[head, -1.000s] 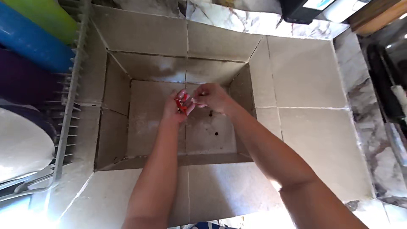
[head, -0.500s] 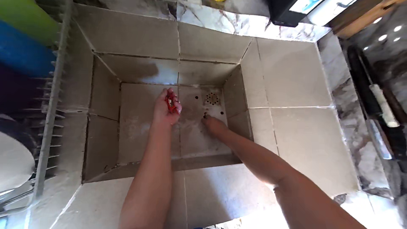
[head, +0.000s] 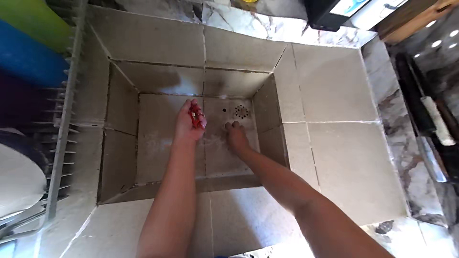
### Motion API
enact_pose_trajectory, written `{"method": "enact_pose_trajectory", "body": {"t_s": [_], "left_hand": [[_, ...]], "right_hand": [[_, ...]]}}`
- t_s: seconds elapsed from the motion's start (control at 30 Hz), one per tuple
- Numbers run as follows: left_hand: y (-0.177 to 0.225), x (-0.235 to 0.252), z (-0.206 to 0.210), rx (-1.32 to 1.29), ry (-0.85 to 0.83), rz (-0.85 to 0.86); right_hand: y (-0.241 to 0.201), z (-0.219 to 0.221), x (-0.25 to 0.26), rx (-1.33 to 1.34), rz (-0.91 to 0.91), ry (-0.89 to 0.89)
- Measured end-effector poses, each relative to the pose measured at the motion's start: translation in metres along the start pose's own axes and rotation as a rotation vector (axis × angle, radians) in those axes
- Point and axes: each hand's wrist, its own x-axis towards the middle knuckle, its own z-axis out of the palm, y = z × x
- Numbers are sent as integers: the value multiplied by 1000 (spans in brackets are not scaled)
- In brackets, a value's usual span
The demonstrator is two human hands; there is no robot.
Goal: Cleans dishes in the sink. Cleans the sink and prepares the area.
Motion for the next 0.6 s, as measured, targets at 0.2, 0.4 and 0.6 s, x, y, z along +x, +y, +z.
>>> {"method": "enact_pose_trajectory", "body": {"t_s": [0.2,0.4,0.6], "left_hand": [[0,-1,1,1,15,3],[1,-2,2,2,35,2],[1,0,1,40,46,4]], "right_hand": [[8,-1,3,-29,-102,-4],[9,-6,15,-35,-49,-9],[6,-16,19,13,46,-21]]}}
